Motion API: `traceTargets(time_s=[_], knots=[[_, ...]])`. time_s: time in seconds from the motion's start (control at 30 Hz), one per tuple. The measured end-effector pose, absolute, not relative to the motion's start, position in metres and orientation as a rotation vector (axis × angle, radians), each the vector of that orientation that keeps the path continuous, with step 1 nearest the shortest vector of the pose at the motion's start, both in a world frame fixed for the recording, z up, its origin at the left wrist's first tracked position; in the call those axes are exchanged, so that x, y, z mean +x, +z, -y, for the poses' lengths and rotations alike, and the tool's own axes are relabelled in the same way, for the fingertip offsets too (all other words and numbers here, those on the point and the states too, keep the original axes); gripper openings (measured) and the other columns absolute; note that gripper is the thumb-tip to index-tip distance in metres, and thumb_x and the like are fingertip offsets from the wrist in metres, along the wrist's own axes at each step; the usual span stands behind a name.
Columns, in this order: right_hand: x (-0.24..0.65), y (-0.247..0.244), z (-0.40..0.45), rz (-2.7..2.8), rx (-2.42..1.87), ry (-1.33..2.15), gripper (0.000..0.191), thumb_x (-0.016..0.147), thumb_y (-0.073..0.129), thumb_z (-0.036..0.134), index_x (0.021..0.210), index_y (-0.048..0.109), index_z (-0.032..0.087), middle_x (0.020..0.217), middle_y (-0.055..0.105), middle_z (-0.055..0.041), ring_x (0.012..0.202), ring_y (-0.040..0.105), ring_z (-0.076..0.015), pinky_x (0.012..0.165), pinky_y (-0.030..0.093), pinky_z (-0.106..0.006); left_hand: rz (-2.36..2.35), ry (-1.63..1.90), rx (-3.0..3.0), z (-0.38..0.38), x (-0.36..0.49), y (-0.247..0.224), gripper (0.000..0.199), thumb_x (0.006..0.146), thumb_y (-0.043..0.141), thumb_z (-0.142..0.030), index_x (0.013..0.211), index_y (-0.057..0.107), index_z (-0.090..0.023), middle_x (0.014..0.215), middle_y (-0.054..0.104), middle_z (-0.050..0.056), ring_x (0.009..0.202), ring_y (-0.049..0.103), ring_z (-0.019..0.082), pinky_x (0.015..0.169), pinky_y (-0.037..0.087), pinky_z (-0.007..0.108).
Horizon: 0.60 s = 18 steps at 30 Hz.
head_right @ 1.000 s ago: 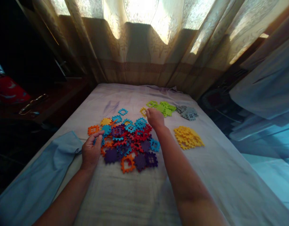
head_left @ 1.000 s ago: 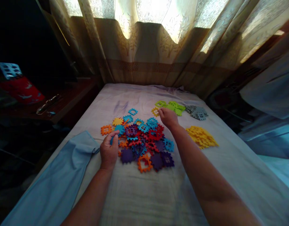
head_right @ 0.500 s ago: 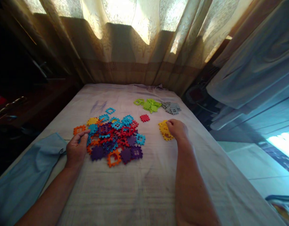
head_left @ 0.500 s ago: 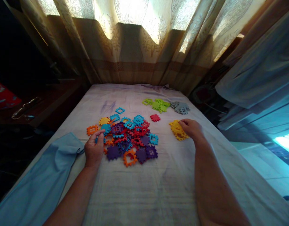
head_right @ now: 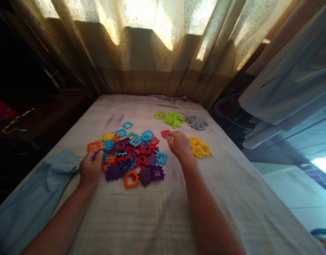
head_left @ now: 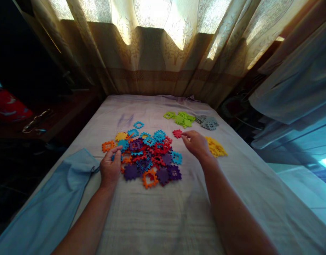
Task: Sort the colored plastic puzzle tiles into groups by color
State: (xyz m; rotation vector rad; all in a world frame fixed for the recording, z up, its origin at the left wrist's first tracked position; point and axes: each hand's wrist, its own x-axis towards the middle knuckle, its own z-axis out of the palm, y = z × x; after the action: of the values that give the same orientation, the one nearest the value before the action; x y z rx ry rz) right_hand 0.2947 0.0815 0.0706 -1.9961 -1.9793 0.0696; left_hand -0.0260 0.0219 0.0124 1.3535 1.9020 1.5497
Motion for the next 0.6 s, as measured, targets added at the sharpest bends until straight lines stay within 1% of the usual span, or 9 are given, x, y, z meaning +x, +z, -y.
traceTargets(time_s=[0.1,0.17,0.23,0.3,0.43,0.5,0.6], knots=[[0.241,0.069,-0.096,2.196,-1.791,0.201,0.031,0.093,0.050,0.029,0.113,0.073,0.024,0.118,0.071,-0.0065,0.113,0.062,-0.0204,0.099,0.044,-0.030,-1.880,1.576,1.347,-0.023,-0.026,0.010,0.036,0.078,0.054,-0.046,0.095,0.074,-0.021,0.090,0.075,0.003,0.077,0.064,0.017,0.077,0.051,0.028],[0.212,0.068,-0.111,2.279,-1.724,0.235,0.033,0.094,0.048,0.028,0.118,0.071,0.024,0.124,0.069,-0.0062,0.116,0.060,-0.0203,0.101,0.043,-0.030,-1.867,1.581,1.353,-0.023,-0.027,0.008,0.035,0.079,0.054,-0.046,0.095,0.073,-0.021,0.094,0.075,0.003,0.081,0.066,0.018,0.081,0.052,0.030],[0.191,0.068,-0.126,2.329,-1.756,0.260,0.036,0.094,0.046,0.028,0.122,0.069,0.024,0.127,0.067,-0.0066,0.118,0.060,-0.0213,0.100,0.044,-0.031,-1.865,1.577,1.360,-0.023,-0.027,0.008,0.034,0.079,0.054,-0.045,0.095,0.073,-0.021,0.096,0.076,0.003,0.083,0.067,0.018,0.084,0.052,0.031],[0.176,0.068,-0.139,2.381,-1.823,0.280,0.039,0.095,0.045,0.031,0.124,0.068,0.023,0.128,0.067,-0.0085,0.116,0.061,-0.0229,0.098,0.046,-0.032,-1.863,1.571,1.363,-0.023,-0.026,0.009,0.033,0.080,0.054,-0.044,0.094,0.073,-0.021,0.096,0.076,0.003,0.085,0.068,0.019,0.085,0.052,0.031],[0.161,0.068,-0.152,2.517,-1.899,0.261,0.038,0.092,0.049,0.038,0.115,0.073,0.020,0.121,0.070,-0.0135,0.112,0.063,-0.0274,0.090,0.049,-0.034,-1.856,1.570,1.367,-0.022,-0.025,0.012,0.032,0.080,0.053,-0.043,0.094,0.073,-0.021,0.098,0.076,0.004,0.089,0.068,0.019,0.087,0.053,0.032],[0.159,0.068,-0.152,2.536,-1.905,0.258,0.035,0.090,0.052,0.037,0.112,0.074,0.021,0.120,0.070,-0.0130,0.111,0.063,-0.0270,0.089,0.049,-0.033,-1.860,1.571,1.372,-0.021,-0.025,0.013,0.033,0.080,0.053,-0.042,0.095,0.073,-0.021,0.097,0.076,0.004,0.090,0.069,0.020,0.087,0.053,0.032],[0.164,0.068,-0.147,2.483,-1.888,0.262,0.034,0.090,0.053,0.035,0.116,0.073,0.026,0.121,0.070,-0.0088,0.110,0.063,-0.0239,0.091,0.048,-0.031,-1.859,1.570,1.380,-0.021,-0.024,0.013,0.034,0.080,0.052,-0.042,0.095,0.073,-0.020,0.095,0.076,0.004,0.088,0.068,0.020,0.085,0.053,0.031]])
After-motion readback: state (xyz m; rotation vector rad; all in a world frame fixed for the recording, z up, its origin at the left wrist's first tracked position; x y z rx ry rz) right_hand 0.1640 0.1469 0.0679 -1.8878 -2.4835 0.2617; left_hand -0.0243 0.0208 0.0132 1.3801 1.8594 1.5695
